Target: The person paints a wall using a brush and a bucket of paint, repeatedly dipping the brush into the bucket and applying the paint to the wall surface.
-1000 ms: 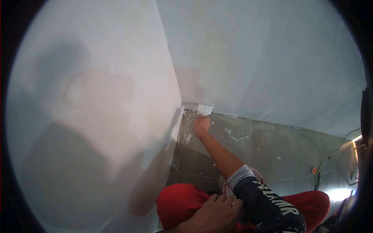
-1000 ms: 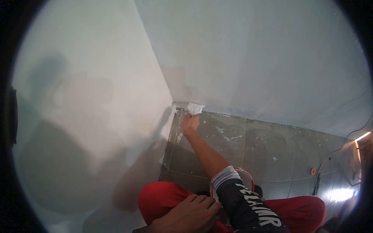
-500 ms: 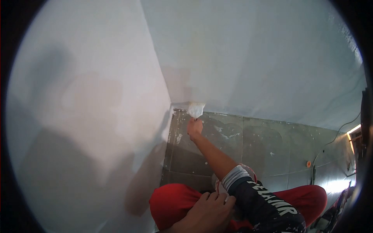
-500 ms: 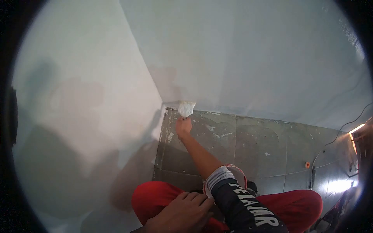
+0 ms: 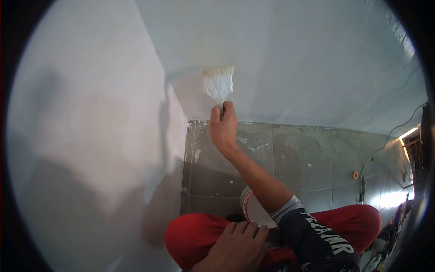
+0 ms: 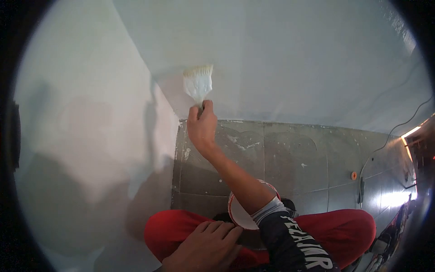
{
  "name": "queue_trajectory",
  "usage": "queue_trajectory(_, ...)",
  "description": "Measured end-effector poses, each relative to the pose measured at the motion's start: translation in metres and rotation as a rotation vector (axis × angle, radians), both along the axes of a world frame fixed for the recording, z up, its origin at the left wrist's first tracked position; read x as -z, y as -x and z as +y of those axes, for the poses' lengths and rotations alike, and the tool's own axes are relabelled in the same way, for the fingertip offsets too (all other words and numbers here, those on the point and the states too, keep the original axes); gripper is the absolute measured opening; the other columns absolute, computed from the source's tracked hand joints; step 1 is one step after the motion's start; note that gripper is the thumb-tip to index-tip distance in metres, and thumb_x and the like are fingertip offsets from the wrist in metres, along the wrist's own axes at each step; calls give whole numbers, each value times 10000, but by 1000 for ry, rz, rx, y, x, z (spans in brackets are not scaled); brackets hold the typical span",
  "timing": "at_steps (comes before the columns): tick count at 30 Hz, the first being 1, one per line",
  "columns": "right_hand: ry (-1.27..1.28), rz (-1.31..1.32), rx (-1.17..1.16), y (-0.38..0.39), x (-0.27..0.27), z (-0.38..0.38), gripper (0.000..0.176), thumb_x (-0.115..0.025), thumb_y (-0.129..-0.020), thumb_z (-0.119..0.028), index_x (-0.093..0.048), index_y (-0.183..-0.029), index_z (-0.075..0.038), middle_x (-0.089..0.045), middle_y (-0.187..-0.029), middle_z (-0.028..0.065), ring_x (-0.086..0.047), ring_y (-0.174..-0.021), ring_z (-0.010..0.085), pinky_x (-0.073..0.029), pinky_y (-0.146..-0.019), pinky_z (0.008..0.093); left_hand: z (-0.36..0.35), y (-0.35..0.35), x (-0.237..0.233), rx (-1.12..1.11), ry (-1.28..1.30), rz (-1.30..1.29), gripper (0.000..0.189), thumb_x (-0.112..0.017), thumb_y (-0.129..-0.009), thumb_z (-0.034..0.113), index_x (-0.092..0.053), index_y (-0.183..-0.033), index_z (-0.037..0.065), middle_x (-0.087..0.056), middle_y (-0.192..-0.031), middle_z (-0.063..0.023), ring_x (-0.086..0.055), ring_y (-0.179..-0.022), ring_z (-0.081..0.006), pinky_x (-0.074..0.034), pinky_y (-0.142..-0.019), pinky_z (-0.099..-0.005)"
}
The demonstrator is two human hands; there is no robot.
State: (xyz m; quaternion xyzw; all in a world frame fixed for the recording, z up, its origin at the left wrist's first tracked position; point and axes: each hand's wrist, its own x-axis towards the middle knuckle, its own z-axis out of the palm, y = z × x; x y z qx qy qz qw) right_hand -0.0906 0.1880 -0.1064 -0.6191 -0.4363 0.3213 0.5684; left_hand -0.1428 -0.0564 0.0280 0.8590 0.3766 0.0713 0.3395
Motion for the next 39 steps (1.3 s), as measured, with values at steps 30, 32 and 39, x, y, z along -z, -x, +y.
queue_trajectory(30, -14, 92, -40, -94, 122, 26, 200, -521, -935, -184, -519, -838, -9, -490, -632, 31, -434, -446, 134, -362, -413, 320, 1, -12, -5, 24, 52, 35, 362, -596, -921, 222, -547, -1196, -8, -594, -1129, -182, -554, -1090, -330, -419, -968, -436)
queue_trajectory(32, 246, -67, -12, -101, 175, 31, 239, -518, -919, -185, -534, -927, 53, -521, -674, 123, -494, -550, 196, -439, -537, 370, 1, -13, -4, 35, 63, 57, 369, -593, -924, 224, -543, -1204, -10, -594, -1135, -183, -552, -1098, -329, -417, -974, -435)
queue_trajectory(39, 814, 648, -15, -117, 189, 43, 179, -487, -928, -161, -508, -837, -9, -502, -640, 73, -422, -456, 139, -260, -366, 282, -5, -15, -6, 31, 45, 55, 376, -589, -929, 232, -530, -1215, -5, -595, -1131, -179, -560, -1089, -329, -421, -965, -433)
